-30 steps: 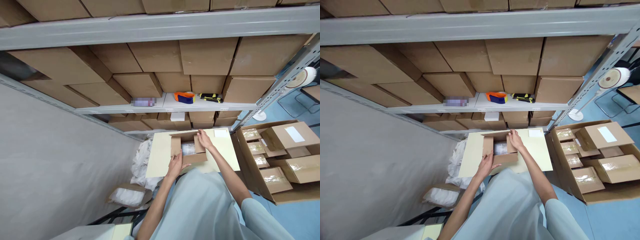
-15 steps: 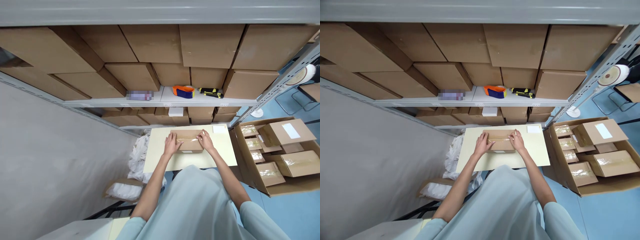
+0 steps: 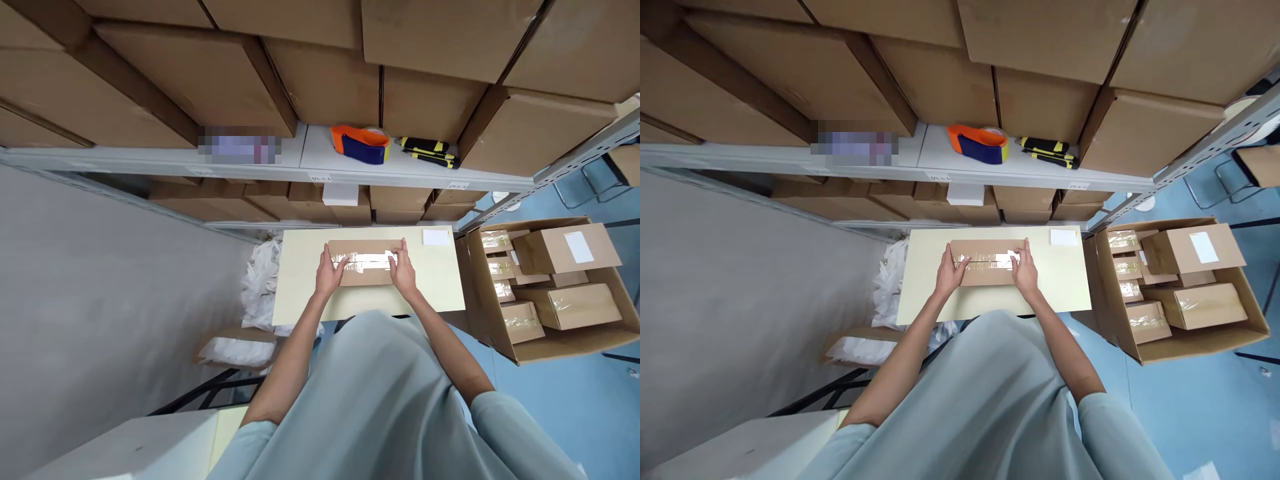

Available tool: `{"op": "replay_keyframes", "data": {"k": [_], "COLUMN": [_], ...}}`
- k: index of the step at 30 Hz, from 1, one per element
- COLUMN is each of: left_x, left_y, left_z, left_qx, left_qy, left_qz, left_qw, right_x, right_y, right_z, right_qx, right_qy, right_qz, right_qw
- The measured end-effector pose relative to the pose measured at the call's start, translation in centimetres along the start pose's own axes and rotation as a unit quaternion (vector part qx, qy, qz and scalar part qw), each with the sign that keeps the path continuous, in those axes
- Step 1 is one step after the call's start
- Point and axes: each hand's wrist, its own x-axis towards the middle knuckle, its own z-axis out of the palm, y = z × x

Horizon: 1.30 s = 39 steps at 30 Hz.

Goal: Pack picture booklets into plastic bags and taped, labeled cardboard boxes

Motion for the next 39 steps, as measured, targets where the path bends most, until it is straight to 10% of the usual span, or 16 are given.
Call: {"op": "replay_keyframes", "data": {"k": [39], "left_x": [-0.7], "left_y": [1.1], "left_z": [0.6], "left_qx": [0.055], "left_qy": [0.012], "left_qz": [-0.019], "left_qw": [0.998], "right_x": [1.1], "right_y": [1.4], "right_z": [-0.8], "right_qx": [0.000], "right_qy": [-0.038], "right_qz": [-0.035], "right_qw": [0.999]}}
